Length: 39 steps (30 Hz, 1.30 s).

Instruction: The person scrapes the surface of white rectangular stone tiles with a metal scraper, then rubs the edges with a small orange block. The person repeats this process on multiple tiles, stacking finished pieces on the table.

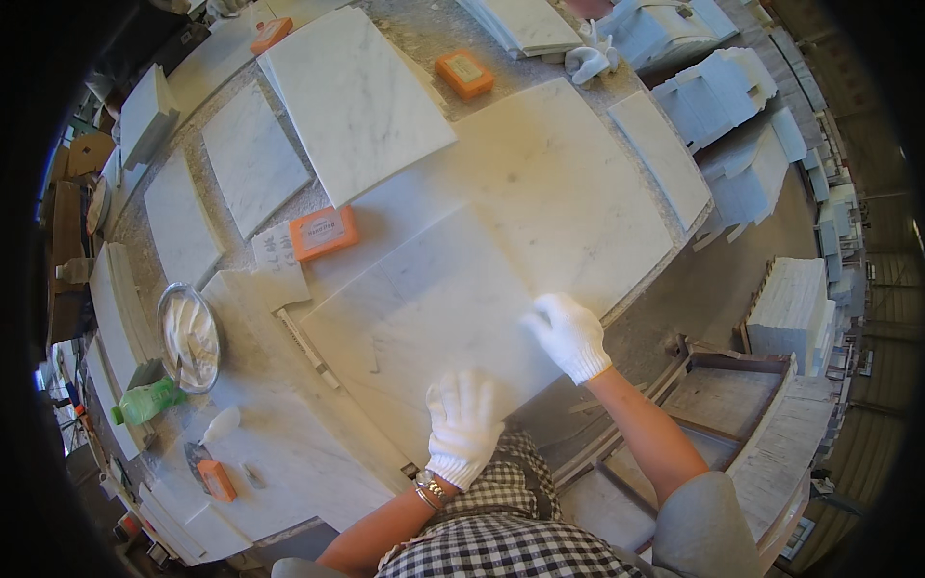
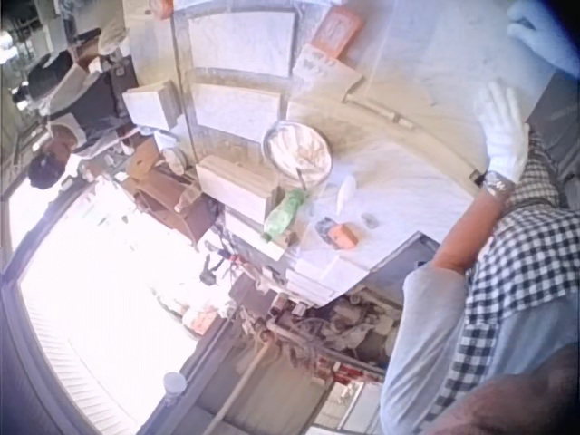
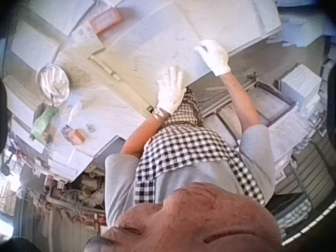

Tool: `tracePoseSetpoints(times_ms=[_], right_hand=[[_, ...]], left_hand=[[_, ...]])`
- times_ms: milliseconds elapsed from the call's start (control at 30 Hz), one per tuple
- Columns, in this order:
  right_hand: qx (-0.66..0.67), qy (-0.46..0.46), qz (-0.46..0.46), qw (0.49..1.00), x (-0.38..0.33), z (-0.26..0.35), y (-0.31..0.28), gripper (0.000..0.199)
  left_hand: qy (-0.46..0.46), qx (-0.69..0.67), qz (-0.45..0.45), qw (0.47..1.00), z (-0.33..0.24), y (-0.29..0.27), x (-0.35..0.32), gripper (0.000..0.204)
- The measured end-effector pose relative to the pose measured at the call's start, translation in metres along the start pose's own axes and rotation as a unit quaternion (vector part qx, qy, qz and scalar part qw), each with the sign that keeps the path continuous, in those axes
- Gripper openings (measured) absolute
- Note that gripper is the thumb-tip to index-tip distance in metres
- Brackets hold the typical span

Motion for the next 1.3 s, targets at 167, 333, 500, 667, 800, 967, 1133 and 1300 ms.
tracePoseSetpoints(times_ms=[167,333,500,667,800,967,1133,1300], right_hand=[[-0.018,0.039,0.113,0.993,0.017,-0.002,-0.005,0.037],[-0.075,0.072,0.194,0.975,0.025,0.004,-0.009,0.039],[-0.113,0.055,0.226,0.966,0.032,0.017,-0.017,0.04],[-0.144,0.049,0.242,0.958,0.035,0.024,-0.018,0.037],[-0.152,0.047,0.259,0.953,0.037,0.026,-0.018,0.036],[-0.15,0.031,0.298,0.942,0.041,0.029,-0.019,0.043],[-0.175,-0.036,0.296,0.938,0.045,0.032,-0.014,0.044],[-0.113,-0.086,0.248,0.958,0.036,0.022,-0.002,0.041]], left_hand=[[0.047,-0.079,0.022,0.996,-0.002,-0.011,-0.006,0.075],[0.097,-0.143,0.052,0.984,-0.022,0.001,-0.014,0.072],[0.093,-0.166,0.043,0.981,-0.023,0.004,-0.013,0.067],[0.085,-0.146,0.083,0.982,-0.028,0.002,-0.008,0.066],[0.077,-0.136,0.088,0.984,-0.03,-0.002,-0.005,0.064],[0.056,-0.112,0.094,0.988,-0.032,-0.001,-0.002,0.061],[0.014,-0.179,-0.021,0.984,-0.033,-0.022,0.002,0.043],[0.003,-0.124,-0.056,0.991,-0.047,-0.039,0.009,0.028]])
Point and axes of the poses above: each hand's wrist, its own x-axis towards the middle knuckle, its own y-axis out of the palm, z = x × y, the point moved 8 cm from there along x, towards the middle knuckle, and after that the axes turned 12 degrees about -x, right-handed, at the moved point
